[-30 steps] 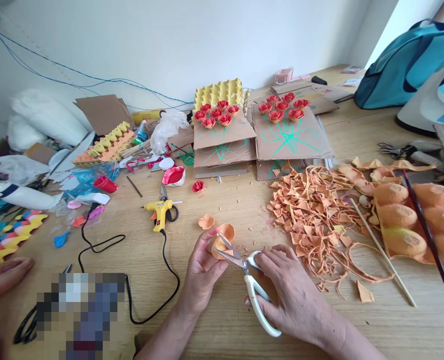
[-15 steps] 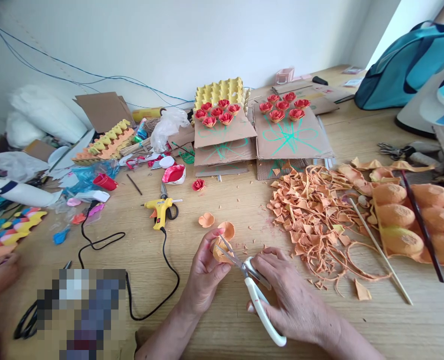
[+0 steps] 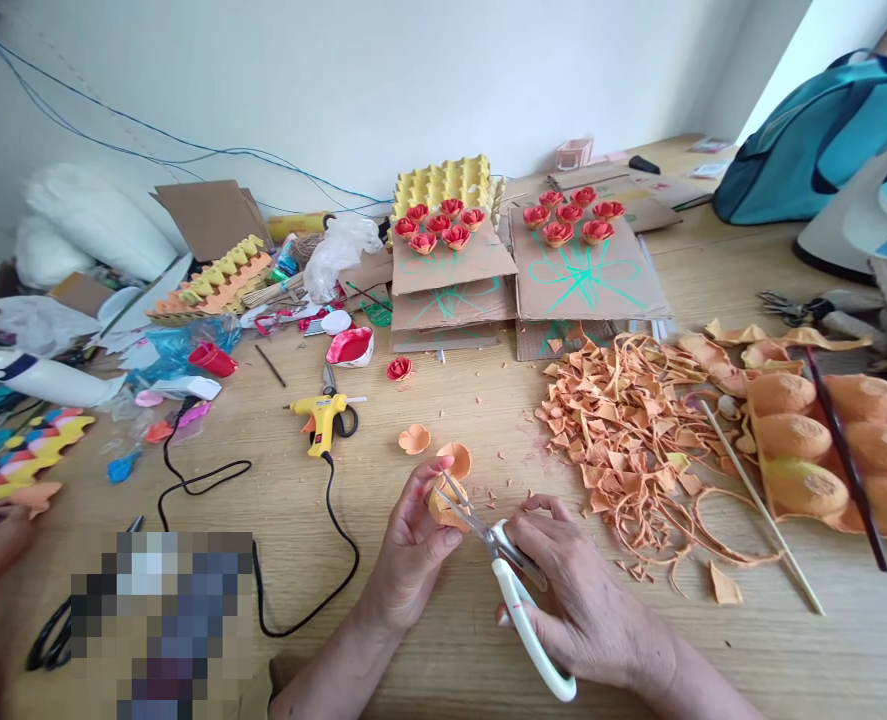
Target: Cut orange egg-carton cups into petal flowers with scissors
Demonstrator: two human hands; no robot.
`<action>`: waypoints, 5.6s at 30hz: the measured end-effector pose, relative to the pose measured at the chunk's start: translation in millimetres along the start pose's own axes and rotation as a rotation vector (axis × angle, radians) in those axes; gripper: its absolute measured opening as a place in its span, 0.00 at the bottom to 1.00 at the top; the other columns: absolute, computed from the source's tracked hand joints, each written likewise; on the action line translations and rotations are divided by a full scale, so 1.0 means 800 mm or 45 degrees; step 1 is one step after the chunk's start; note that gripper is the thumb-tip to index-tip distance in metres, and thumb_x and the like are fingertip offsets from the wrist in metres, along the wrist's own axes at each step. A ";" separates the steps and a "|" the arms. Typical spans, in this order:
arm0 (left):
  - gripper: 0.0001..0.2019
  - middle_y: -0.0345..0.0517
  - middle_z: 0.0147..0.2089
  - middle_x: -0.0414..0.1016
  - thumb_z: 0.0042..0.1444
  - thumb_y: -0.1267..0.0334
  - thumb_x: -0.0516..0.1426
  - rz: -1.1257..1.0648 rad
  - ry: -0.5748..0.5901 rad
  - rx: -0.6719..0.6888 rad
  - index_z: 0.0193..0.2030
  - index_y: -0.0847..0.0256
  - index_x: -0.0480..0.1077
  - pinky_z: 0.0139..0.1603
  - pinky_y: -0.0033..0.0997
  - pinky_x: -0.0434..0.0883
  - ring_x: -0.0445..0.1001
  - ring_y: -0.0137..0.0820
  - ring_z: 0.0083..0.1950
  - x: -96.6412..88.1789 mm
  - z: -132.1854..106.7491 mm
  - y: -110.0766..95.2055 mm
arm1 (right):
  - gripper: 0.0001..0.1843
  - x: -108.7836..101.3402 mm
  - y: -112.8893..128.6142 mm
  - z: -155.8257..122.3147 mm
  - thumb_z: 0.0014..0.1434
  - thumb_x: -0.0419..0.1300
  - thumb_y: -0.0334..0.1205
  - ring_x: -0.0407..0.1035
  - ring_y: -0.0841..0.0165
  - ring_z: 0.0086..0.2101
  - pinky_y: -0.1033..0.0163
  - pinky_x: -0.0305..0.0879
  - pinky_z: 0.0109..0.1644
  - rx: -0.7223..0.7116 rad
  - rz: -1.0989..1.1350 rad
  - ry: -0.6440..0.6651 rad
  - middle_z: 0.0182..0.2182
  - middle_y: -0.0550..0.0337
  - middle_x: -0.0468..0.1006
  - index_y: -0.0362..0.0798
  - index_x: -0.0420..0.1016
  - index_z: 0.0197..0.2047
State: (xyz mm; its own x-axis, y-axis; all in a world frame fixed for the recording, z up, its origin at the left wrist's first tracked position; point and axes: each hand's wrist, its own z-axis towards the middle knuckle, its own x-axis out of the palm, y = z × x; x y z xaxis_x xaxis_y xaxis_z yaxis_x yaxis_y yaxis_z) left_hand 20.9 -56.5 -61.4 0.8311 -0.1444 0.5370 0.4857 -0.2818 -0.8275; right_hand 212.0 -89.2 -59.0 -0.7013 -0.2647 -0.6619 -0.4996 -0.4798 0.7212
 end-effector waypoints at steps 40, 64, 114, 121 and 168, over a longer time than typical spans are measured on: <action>0.26 0.44 0.51 0.74 0.46 0.65 0.70 -0.017 -0.016 0.015 0.53 0.51 0.72 0.48 0.30 0.70 0.72 0.29 0.45 -0.004 0.004 -0.006 | 0.15 0.003 -0.013 -0.006 0.68 0.55 0.47 0.67 0.63 0.32 0.59 0.66 0.36 0.188 0.108 -0.191 0.28 0.58 0.73 0.51 0.66 0.30; 0.23 0.35 0.30 0.63 0.50 0.58 0.68 0.201 0.205 -0.255 0.52 0.59 0.69 0.34 0.26 0.63 0.63 0.25 0.31 -0.005 0.006 0.009 | 0.05 0.006 -0.012 -0.013 0.64 0.61 0.41 0.70 0.65 0.36 0.63 0.70 0.38 0.374 0.470 -0.185 0.35 0.59 0.74 0.51 0.69 0.39; 0.08 0.47 0.41 0.83 0.56 0.60 0.65 0.310 0.093 -0.033 0.38 0.62 0.78 0.54 0.37 0.71 0.79 0.36 0.45 -0.008 0.008 -0.004 | 0.10 -0.010 -0.013 -0.002 0.59 0.63 0.42 0.69 0.61 0.34 0.45 0.52 0.58 0.124 -0.432 -0.119 0.33 0.61 0.74 0.51 0.67 0.41; 0.07 0.48 0.42 0.82 0.57 0.61 0.64 0.338 0.150 -0.007 0.37 0.63 0.78 0.53 0.36 0.70 0.77 0.35 0.46 -0.007 0.008 -0.006 | 0.11 -0.010 -0.010 -0.002 0.60 0.62 0.45 0.69 0.61 0.34 0.43 0.52 0.59 0.093 -0.422 -0.093 0.33 0.60 0.73 0.51 0.66 0.41; 0.08 0.50 0.42 0.80 0.56 0.60 0.64 0.488 0.245 0.002 0.40 0.61 0.79 0.53 0.39 0.70 0.76 0.38 0.47 -0.031 0.016 -0.019 | 0.05 -0.016 -0.015 -0.007 0.67 0.54 0.40 0.70 0.64 0.31 0.52 0.61 0.50 0.084 -0.269 0.024 0.28 0.63 0.73 0.52 0.64 0.38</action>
State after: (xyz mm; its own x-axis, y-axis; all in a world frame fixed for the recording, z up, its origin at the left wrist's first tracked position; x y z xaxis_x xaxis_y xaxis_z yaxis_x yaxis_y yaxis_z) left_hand -3.4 -36.1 -64.0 0.8860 -0.4129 0.2111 0.1520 -0.1715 -0.9734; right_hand 229.5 -84.7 -60.4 -0.5681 -0.1796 -0.8031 -0.6674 -0.4705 0.5773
